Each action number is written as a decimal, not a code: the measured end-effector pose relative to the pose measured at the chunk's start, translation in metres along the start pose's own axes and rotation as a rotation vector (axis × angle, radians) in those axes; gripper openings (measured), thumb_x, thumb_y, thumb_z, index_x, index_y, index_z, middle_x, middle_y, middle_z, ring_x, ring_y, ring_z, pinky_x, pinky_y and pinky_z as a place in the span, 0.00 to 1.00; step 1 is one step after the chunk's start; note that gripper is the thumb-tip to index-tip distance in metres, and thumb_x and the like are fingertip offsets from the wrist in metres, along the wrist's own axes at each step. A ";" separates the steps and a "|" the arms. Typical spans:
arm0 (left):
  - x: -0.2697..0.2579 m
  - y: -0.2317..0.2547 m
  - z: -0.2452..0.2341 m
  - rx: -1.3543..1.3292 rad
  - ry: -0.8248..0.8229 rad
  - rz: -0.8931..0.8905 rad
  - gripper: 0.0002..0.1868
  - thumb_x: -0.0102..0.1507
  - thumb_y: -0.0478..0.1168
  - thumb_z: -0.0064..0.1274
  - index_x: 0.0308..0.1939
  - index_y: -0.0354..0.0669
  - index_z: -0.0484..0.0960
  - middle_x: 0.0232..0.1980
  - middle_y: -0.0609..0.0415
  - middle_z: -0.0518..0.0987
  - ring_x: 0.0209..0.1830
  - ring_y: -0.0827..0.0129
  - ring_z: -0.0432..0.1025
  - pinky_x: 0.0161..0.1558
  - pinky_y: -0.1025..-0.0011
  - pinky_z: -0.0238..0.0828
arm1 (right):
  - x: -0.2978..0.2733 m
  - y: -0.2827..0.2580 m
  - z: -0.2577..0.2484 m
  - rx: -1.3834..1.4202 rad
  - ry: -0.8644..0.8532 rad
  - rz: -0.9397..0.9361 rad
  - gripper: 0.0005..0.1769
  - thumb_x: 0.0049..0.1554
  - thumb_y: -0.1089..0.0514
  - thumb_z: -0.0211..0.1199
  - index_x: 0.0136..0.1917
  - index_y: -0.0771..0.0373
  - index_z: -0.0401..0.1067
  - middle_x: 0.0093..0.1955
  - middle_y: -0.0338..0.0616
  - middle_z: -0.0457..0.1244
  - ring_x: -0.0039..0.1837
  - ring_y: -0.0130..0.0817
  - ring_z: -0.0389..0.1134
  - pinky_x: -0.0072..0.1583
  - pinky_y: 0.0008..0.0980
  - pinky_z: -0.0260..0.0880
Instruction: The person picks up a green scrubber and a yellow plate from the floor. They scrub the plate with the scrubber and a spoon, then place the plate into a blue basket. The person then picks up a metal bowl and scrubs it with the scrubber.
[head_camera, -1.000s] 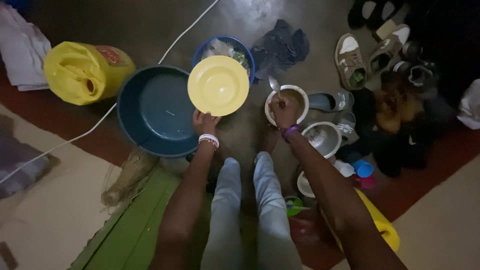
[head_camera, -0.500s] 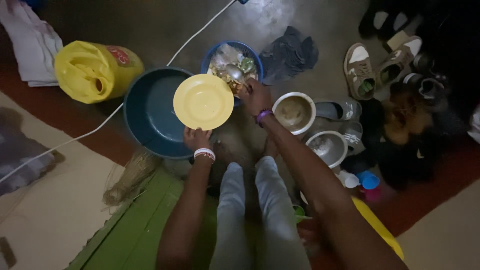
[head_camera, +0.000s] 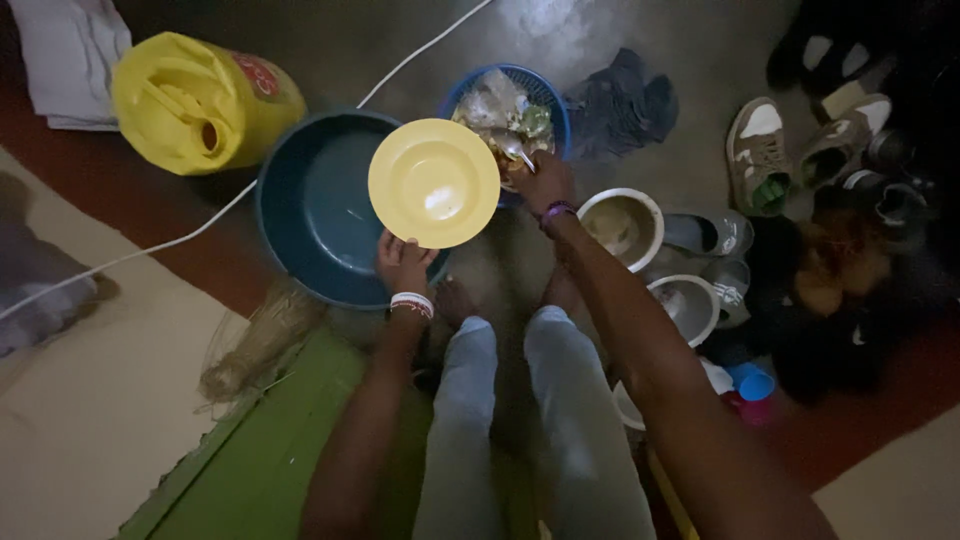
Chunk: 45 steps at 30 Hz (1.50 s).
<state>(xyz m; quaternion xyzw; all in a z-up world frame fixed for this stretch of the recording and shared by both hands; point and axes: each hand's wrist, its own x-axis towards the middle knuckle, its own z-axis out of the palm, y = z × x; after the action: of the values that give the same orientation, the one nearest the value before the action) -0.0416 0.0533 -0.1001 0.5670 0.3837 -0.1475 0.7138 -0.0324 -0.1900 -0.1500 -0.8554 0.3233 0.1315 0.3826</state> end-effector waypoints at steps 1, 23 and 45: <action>0.000 0.000 -0.001 0.018 -0.004 0.000 0.23 0.58 0.28 0.41 0.58 0.36 0.58 0.51 0.45 0.69 0.42 0.59 0.71 0.38 0.63 0.74 | -0.002 0.003 -0.001 0.015 0.038 -0.068 0.14 0.48 0.50 0.60 0.43 0.61 0.72 0.37 0.52 0.64 0.41 0.47 0.65 0.43 0.42 0.64; -0.091 -0.038 0.098 0.284 -0.288 -0.193 0.23 0.59 0.31 0.39 0.58 0.44 0.58 0.54 0.50 0.68 0.44 0.61 0.71 0.39 0.64 0.74 | -0.113 0.090 -0.138 0.248 0.139 0.213 0.17 0.45 0.53 0.67 0.35 0.69 0.65 0.31 0.51 0.58 0.36 0.36 0.59 0.40 0.34 0.60; -0.140 -0.064 0.178 0.871 -0.669 -0.026 0.14 0.55 0.30 0.51 0.44 0.32 0.74 0.34 0.52 0.76 0.26 0.74 0.70 0.28 0.77 0.70 | -0.226 0.163 -0.186 0.508 0.532 0.496 0.17 0.44 0.54 0.63 0.45 0.65 0.68 0.40 0.51 0.65 0.44 0.40 0.67 0.46 0.34 0.66</action>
<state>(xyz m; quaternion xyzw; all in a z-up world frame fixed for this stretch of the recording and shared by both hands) -0.1086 -0.1623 -0.0334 0.7273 0.0462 -0.4737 0.4945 -0.3141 -0.3067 -0.0114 -0.6348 0.6282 -0.0889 0.4411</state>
